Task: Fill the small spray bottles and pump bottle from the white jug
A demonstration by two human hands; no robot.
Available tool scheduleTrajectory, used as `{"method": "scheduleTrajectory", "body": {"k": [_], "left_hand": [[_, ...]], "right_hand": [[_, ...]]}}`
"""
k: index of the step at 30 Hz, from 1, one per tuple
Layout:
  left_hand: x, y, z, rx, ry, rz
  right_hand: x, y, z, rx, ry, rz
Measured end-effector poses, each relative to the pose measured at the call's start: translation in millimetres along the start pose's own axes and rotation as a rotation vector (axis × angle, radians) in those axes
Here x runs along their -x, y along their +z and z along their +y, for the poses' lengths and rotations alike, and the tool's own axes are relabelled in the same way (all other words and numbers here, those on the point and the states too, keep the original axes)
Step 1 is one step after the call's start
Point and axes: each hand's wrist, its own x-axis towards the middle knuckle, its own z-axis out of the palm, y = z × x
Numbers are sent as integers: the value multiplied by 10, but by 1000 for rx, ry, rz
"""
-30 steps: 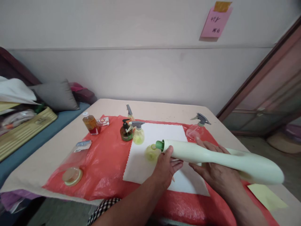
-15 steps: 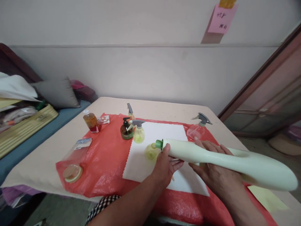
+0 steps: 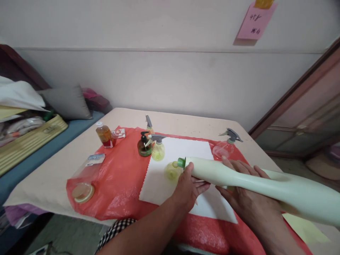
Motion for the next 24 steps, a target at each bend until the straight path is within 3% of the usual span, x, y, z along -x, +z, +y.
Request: {"method": "scheduleTrajectory", "body": {"k": [24], "left_hand": [[-15, -18, -1, 39, -14, 16]], "right_hand": [[-74, -156, -93, 86, -48, -4]]}}
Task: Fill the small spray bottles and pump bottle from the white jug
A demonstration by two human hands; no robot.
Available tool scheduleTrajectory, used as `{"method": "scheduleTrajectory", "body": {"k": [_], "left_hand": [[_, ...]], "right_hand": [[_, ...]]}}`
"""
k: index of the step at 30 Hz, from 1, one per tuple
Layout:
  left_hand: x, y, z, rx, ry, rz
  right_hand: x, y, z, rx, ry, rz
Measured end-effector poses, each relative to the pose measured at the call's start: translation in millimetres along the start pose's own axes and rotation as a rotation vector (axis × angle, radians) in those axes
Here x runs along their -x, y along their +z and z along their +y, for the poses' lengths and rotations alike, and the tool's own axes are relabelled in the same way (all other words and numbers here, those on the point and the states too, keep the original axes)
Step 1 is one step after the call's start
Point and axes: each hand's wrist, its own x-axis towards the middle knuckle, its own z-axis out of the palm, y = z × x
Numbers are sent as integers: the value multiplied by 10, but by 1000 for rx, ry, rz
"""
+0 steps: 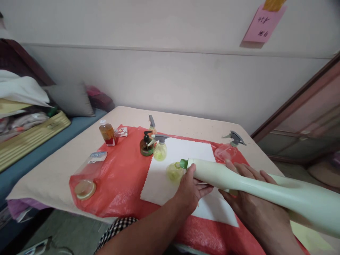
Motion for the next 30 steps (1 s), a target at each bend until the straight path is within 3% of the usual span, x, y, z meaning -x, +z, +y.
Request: {"method": "scheduleTrajectory", "body": {"k": [30], "left_hand": [[9, 10, 4, 18, -27, 4]], "right_hand": [[18, -39, 19, 45, 7, -52]]}}
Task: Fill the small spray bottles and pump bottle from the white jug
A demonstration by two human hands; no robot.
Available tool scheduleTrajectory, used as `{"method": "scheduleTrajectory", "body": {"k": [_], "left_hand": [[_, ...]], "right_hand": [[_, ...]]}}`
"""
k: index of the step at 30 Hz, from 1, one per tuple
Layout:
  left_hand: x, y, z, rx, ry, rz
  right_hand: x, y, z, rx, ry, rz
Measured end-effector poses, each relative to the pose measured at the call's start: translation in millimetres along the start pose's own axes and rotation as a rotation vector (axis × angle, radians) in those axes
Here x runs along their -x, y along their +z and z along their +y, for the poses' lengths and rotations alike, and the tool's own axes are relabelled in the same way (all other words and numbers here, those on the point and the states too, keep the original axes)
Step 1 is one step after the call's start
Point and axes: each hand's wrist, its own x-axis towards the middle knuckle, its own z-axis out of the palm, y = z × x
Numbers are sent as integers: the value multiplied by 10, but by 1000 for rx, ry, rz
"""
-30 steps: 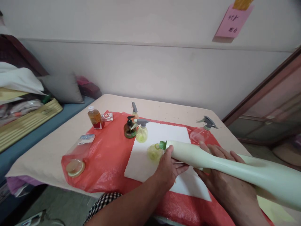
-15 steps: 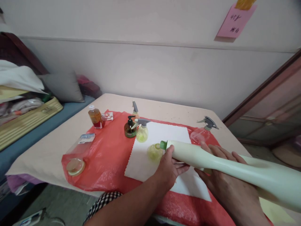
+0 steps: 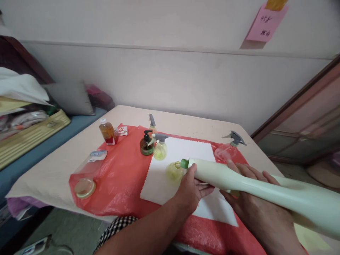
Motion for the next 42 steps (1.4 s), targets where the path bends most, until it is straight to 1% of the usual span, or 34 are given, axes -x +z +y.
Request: {"method": "scheduleTrajectory", "body": {"k": [9, 21, 30, 42], "left_hand": [[10, 18, -2, -6, -11, -6], [25, 35, 9, -8, -18, -13], [-9, -8, -20, 2, -3, -34], [0, -1, -18, -3, -2, -31]], "right_hand": [[-3, 23, 7, -3, -8, 20], [-11, -3, 2, -1, -12, 31], [-4, -22, -10, -9, -4, 32], [-17, -41, -6, 18, -11, 26]]}}
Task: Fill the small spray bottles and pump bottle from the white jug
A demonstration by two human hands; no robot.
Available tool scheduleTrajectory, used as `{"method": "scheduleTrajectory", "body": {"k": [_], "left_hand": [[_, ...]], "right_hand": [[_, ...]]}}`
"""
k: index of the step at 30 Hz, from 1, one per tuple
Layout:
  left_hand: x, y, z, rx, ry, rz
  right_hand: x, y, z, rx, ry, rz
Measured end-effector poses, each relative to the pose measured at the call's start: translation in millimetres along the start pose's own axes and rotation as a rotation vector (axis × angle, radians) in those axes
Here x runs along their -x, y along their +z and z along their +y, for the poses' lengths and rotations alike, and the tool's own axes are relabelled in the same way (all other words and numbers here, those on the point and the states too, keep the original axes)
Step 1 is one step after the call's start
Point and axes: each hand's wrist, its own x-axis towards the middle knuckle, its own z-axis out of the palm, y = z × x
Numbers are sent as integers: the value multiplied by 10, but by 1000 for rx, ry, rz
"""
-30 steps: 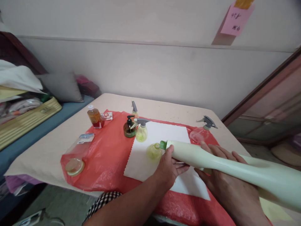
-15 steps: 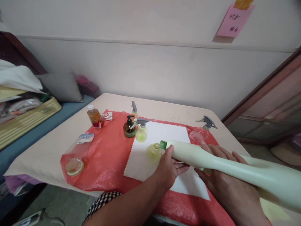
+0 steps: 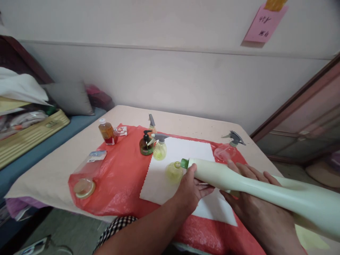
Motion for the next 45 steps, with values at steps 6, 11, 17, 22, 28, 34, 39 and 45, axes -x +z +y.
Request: {"method": "scheduleTrajectory", "body": {"k": [6, 11, 17, 22, 28, 34, 39, 45], "left_hand": [[19, 15, 8, -6, -5, 9], [9, 21, 11, -3, -9, 8], [9, 16, 10, -4, -13, 7], [10, 1, 2, -1, -8, -6], [16, -9, 2, 0, 3, -22], [31, 6, 11, 0, -5, -1], [34, 5, 8, 0, 5, -2], [23, 6, 9, 3, -6, -11]], "right_hand": [[-3, -1, -7, -15, 4, 13], [-6, -6, -7, -5, -3, 6], [-18, -22, -20, -15, 7, 22], [-24, -34, -29, -25, 7, 19], [-8, -29, -20, -26, 17, 8], [-11, -39, -29, -17, 11, -5], [-18, -51, -35, -13, 13, 14], [0, -65, -29, -19, 18, 1]]}}
